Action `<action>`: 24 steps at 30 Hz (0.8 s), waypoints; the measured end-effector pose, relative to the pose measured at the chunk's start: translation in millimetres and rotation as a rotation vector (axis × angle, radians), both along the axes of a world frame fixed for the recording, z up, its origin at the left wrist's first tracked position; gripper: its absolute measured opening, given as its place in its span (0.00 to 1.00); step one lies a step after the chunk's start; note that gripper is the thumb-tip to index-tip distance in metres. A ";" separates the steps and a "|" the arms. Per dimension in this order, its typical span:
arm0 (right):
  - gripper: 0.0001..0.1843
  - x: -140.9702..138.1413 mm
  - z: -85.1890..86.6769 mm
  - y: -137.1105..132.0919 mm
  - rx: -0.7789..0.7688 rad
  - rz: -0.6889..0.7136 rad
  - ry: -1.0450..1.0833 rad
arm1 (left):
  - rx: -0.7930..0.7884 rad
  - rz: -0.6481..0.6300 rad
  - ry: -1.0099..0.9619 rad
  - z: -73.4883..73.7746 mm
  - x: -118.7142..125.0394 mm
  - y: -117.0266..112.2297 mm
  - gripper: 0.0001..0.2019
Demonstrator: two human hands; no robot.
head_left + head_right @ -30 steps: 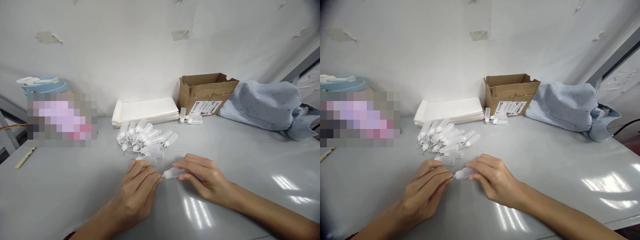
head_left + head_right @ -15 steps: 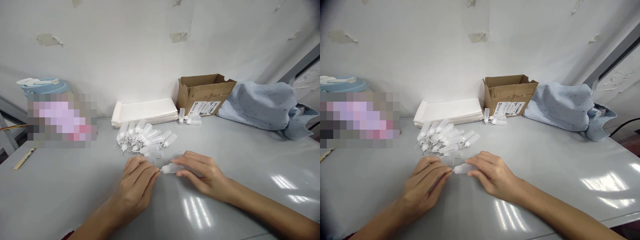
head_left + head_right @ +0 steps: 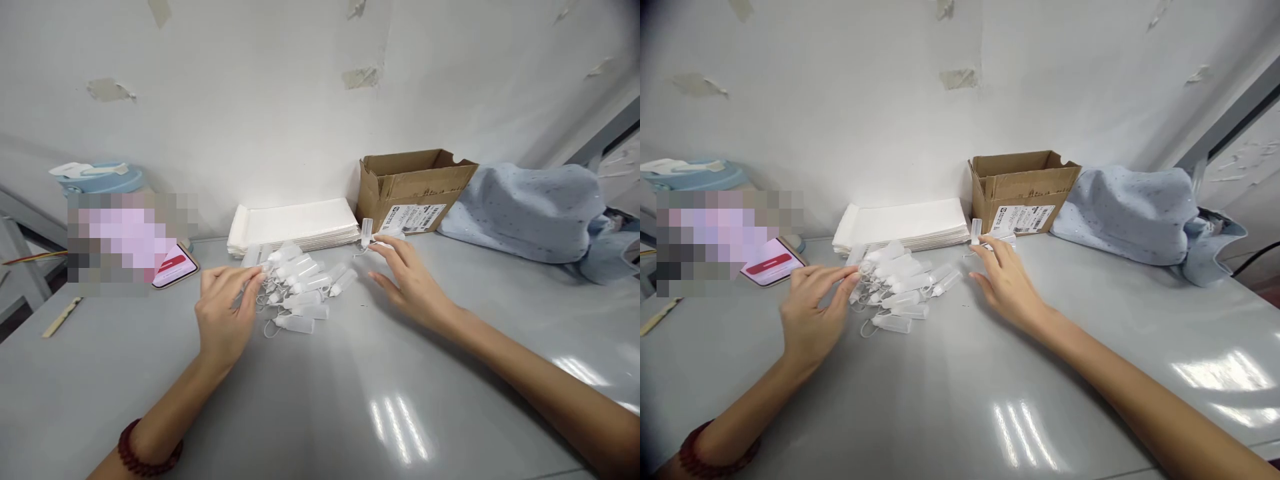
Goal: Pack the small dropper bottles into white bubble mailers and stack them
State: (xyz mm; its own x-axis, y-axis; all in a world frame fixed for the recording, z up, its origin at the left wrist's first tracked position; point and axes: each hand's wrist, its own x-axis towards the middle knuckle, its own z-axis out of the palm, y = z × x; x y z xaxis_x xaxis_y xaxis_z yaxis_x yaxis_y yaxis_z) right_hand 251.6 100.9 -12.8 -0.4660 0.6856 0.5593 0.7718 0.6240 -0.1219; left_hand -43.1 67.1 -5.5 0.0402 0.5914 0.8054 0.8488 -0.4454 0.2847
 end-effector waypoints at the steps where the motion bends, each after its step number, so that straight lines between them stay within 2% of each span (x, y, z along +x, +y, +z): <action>1: 0.19 0.8 -0.1 6.1 0.008 -0.020 -0.030 | -0.011 -0.012 0.014 0.7 -0.6 0.0 0.05; 3: 0.20 1.5 1.4 19.8 0.030 -0.055 -0.092 | -0.028 -0.024 0.021 3.2 -0.5 -2.7 0.07; 7: 0.29 -0.7 10.7 50.7 0.076 -0.055 -0.243 | -0.034 0.007 -0.034 5.7 1.3 -8.5 0.08; 10: 0.29 -1.7 16.9 66.8 0.113 -0.034 -0.333 | -0.032 0.020 -0.058 4.1 0.4 -9.1 0.06; 18: 0.23 5.0 10.0 67.7 0.194 -0.017 -0.497 | -0.026 -0.006 -0.050 4.9 2.3 -13.7 0.06; 24: 0.19 8.6 4.3 72.1 0.242 0.002 -0.526 | -0.075 0.056 -0.038 5.7 5.8 -15.9 0.07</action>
State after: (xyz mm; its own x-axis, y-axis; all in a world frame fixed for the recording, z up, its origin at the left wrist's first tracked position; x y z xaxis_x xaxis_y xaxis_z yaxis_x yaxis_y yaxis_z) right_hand 260.2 173.0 -8.6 -0.7248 0.5658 0.3930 0.6889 0.5881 0.4239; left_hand -37.4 51.2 0.2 -0.0243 0.6509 0.7587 0.8598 -0.3737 0.3481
